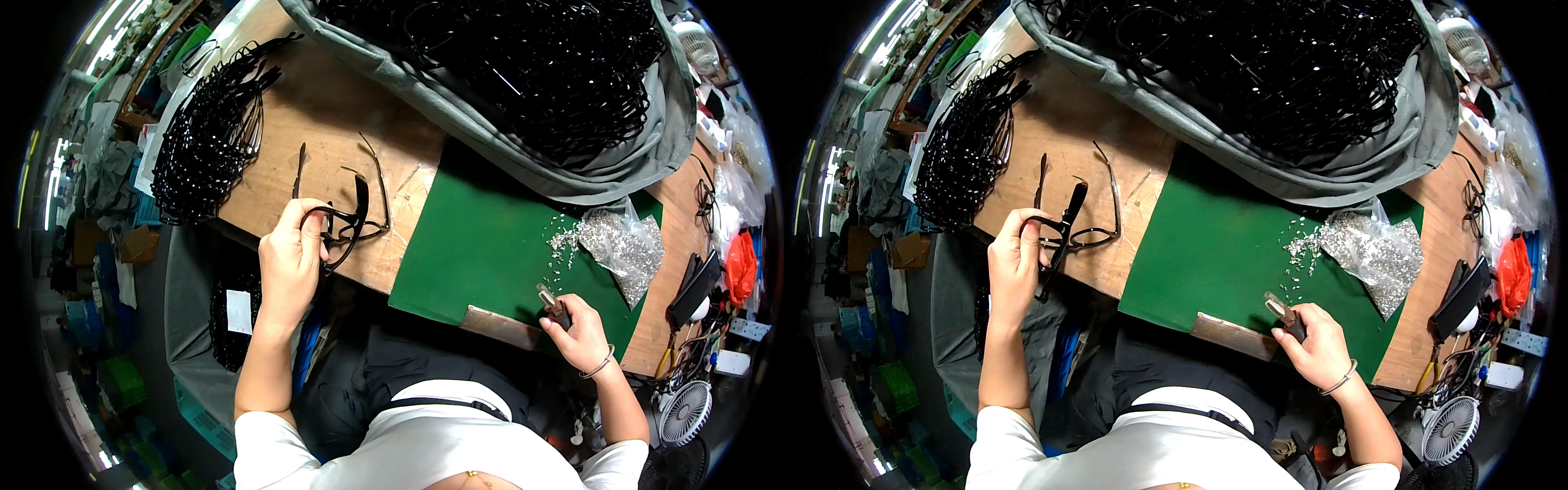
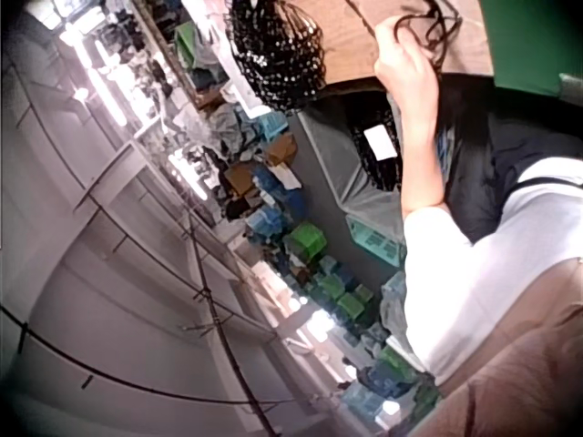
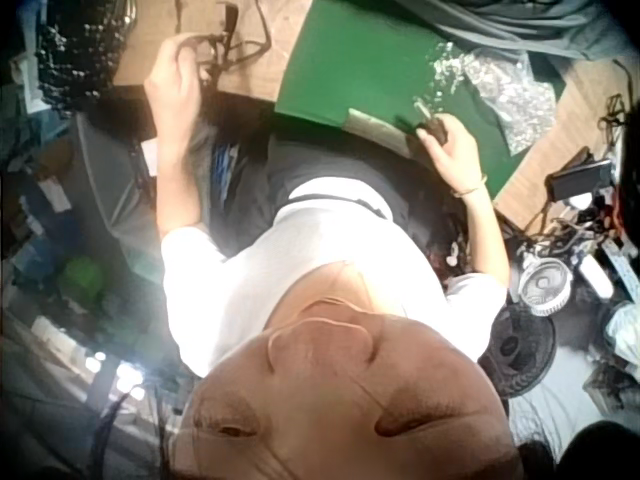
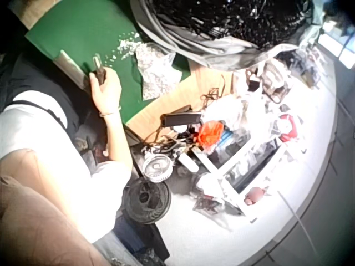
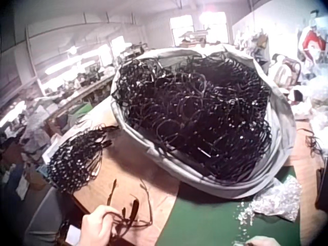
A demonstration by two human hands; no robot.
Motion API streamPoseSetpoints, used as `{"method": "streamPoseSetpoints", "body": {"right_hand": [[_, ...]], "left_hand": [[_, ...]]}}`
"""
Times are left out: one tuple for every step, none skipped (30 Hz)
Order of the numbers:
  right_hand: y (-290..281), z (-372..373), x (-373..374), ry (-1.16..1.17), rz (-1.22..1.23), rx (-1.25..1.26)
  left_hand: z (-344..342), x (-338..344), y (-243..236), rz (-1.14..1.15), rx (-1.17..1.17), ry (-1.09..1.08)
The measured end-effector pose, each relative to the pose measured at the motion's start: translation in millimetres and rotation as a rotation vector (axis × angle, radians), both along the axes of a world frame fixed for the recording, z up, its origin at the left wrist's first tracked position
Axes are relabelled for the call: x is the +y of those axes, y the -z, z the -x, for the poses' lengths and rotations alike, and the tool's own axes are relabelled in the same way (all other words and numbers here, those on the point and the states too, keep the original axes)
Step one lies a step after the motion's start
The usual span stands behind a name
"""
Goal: The person uses pliers to adjust the arms of multiple pairs of eyeglasses. They repeatedly pick up glasses from a pile, manipulate the frames with the tool, and place them back down on the table.
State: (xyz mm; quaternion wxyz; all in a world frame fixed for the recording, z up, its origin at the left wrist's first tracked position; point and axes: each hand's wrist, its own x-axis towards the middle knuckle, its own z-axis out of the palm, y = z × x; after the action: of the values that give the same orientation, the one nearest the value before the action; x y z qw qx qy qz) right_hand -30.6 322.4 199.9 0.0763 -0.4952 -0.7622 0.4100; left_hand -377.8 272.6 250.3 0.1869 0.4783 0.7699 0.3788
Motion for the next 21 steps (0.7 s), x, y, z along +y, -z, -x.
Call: {"method": "streamPoseSetpoints", "body": {"right_hand": [[0.3,-0.3,-0.2,0.006,-0.001,-0.003],[0.3,0.1,-0.3,0.007,0.000,-0.006],[0.0,1.0,0.0,0.010,0.001,-0.009],[-0.2,1.2,0.0,0.012,0.003,-0.015],[-0.3,0.9,0.3,0.009,-0.003,-0.020],[-0.4,0.5,1.1,0.008,-0.009,-0.024],[-0.2,1.0,0.1,0.002,-0.009,-0.030],[-0.1,1.4,0.5,-0.005,-0.012,-0.021],[-0.1,2.1,-0.9,-0.004,-0.009,-0.019],[0.3,3.3,-1.3,0.002,-0.013,-0.016],[0.8,3.9,-1.5,0.009,-0.018,-0.012],[1.7,3.9,-1.4,-0.005,-0.035,-0.024],[2.2,3.4,-1.6,-0.012,-0.046,-0.023],[2.8,3.2,-1.5,-0.020,-0.057,-0.023],[3.9,1.9,-2.8,-0.028,-0.067,-0.022],[6.4,0.3,-3.4,-0.028,-0.067,-0.014],[5.0,1.0,-4.1,-0.008,-0.058,-0.030],[5.2,-0.1,-1.5,-0.012,-0.077,-0.011],[6.0,-1.6,-2.4,0.002,-0.094,0.005],[6.4,-2.0,-3.5,-0.010,-0.092,0.007],[6.9,-1.0,-5.0,-0.021,-0.090,0.009]], "left_hand": [[0.0,-0.2,1.5,-0.004,-0.013,0.006],[-0.2,0.1,1.0,0.006,0.001,0.008],[-0.7,0.8,-0.9,0.016,0.014,0.011],[-1.6,0.3,-0.1,0.028,0.024,0.014],[-2.9,-0.6,3.0,-0.038,0.171,0.037],[-4.5,-1.7,7.4,-0.104,0.316,0.062],[-5.0,-5.3,12.6,-0.164,0.460,0.085],[-2.8,-9.8,25.6,-0.176,0.622,0.193],[-2.0,-15.6,34.5,0.040,0.688,0.289],[-1.4,-12.7,45.0,0.022,0.767,0.272],[-0.8,-8.5,51.9,0.003,0.846,0.253],[1.9,-7.0,52.6,-0.003,0.819,0.247],[1.8,-3.8,52.9,-0.034,0.782,0.226],[7.3,-1.6,57.3,0.112,0.762,0.296],[14.3,1.0,63.9,0.258,0.739,0.367],[17.5,8.9,65.4,0.123,0.879,0.407],[15.2,11.3,64.0,0.103,0.851,0.412],[10.5,14.5,60.6,0.083,0.824,0.418],[5.9,20.5,58.8,0.057,0.794,0.442],[2.5,27.1,62.4,-0.085,0.815,0.451],[-4.7,28.5,63.7,-0.072,0.825,0.444]]}}
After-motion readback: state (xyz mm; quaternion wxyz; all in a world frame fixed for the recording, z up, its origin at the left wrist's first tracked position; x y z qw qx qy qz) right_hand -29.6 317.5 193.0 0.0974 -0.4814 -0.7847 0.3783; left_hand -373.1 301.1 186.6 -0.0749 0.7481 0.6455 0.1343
